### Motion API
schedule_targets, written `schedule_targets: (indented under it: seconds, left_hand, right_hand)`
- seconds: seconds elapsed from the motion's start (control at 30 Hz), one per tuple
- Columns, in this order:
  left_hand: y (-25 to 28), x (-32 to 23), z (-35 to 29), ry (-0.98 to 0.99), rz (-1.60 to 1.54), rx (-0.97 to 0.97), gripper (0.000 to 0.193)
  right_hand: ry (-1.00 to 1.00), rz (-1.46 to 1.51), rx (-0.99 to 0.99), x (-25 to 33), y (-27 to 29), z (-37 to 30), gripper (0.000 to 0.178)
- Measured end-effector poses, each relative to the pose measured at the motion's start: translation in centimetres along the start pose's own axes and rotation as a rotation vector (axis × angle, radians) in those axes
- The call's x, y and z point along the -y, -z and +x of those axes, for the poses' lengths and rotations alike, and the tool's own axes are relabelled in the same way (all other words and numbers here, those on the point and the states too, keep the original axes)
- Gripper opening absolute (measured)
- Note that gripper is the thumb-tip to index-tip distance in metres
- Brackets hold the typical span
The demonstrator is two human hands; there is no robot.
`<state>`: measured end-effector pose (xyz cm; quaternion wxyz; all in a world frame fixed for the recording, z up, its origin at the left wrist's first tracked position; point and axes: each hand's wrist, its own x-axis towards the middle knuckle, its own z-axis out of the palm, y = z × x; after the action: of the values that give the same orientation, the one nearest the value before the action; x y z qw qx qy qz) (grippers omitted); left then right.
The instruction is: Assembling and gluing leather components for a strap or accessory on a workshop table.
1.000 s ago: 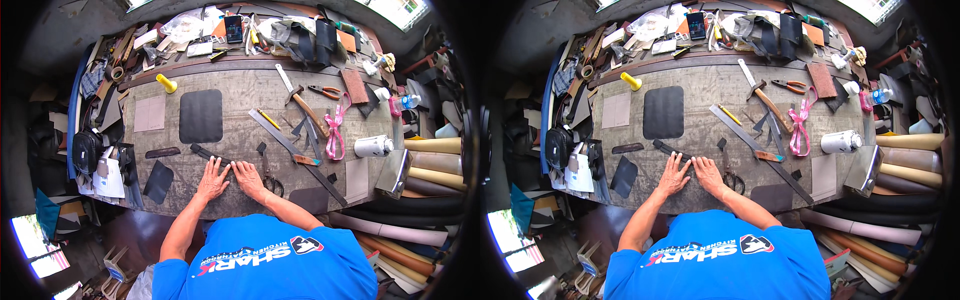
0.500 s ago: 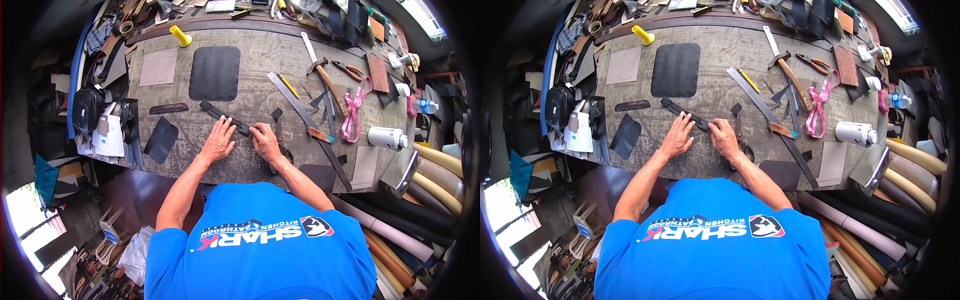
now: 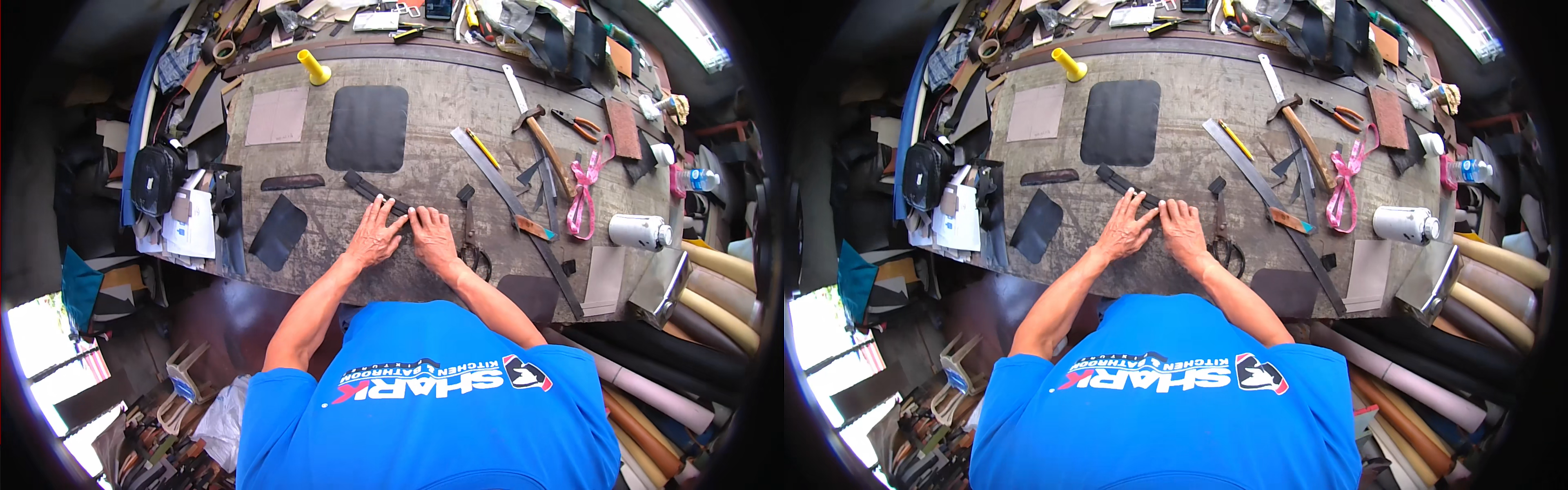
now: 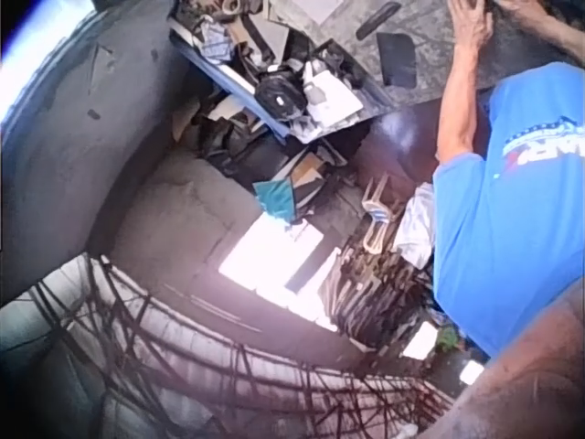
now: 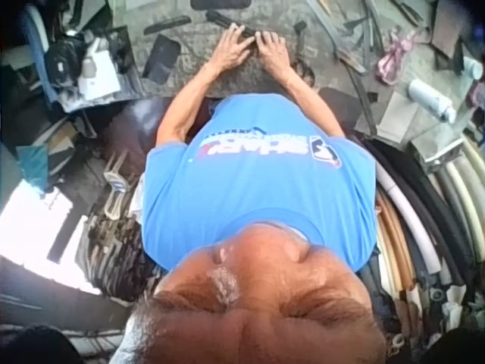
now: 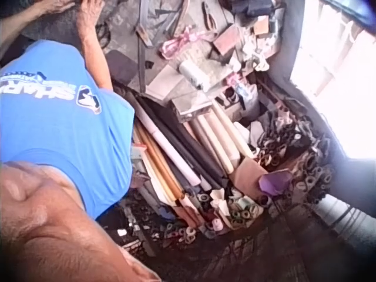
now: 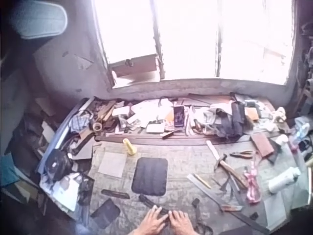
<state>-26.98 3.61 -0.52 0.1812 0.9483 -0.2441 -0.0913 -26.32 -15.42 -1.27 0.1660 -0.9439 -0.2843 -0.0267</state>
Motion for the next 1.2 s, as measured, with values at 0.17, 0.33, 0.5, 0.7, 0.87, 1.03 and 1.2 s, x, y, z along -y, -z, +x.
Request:
schedule_targets:
  seconds: [0.17,0.33,0.5,0.7,0.87,1.03,1.2]
  left_hand:
    - [1.2,6.4,2.1,0.117,-0.101,-0.453,0.039]
    - [2.1,10.0,4.1,0.39,-0.071,-0.41,0.04]
    - [1.4,10.3,4.1,0.464,-0.344,-0.346,0.025]
    - [5.3,9.7,1.0,0.589,-1.085,-0.347,0.018]
    - [7.6,8.3,-3.3,0.477,-1.235,-0.295,0.026]
    - [7.0,6.2,-6.6,0.588,-1.278,-0.255,0.015]
    - [3.4,5.0,-8.1,0.668,-1.39,-0.303,0.013]
  right_hand:
    - [-0.221,0.302,-0.077,-0.7,-0.9,1.4,0.026]
    - [-0.434,0.245,-0.118,1.0,-1.7,2.6,0.032]
    - [-0.536,0.301,-0.085,1.1,-2.1,3.2,0.026]
    - [-0.678,0.864,0.003,2.1,1.8,2.5,0.021]
    - [-0.712,1.109,-0.044,4.8,3.9,1.0,0.023]
    - [-0.835,1.429,-0.088,6.5,4.1,-1.1,0.021]
    - [-0.953,1.553,-0.145,6.8,2.5,-3.6,0.019]
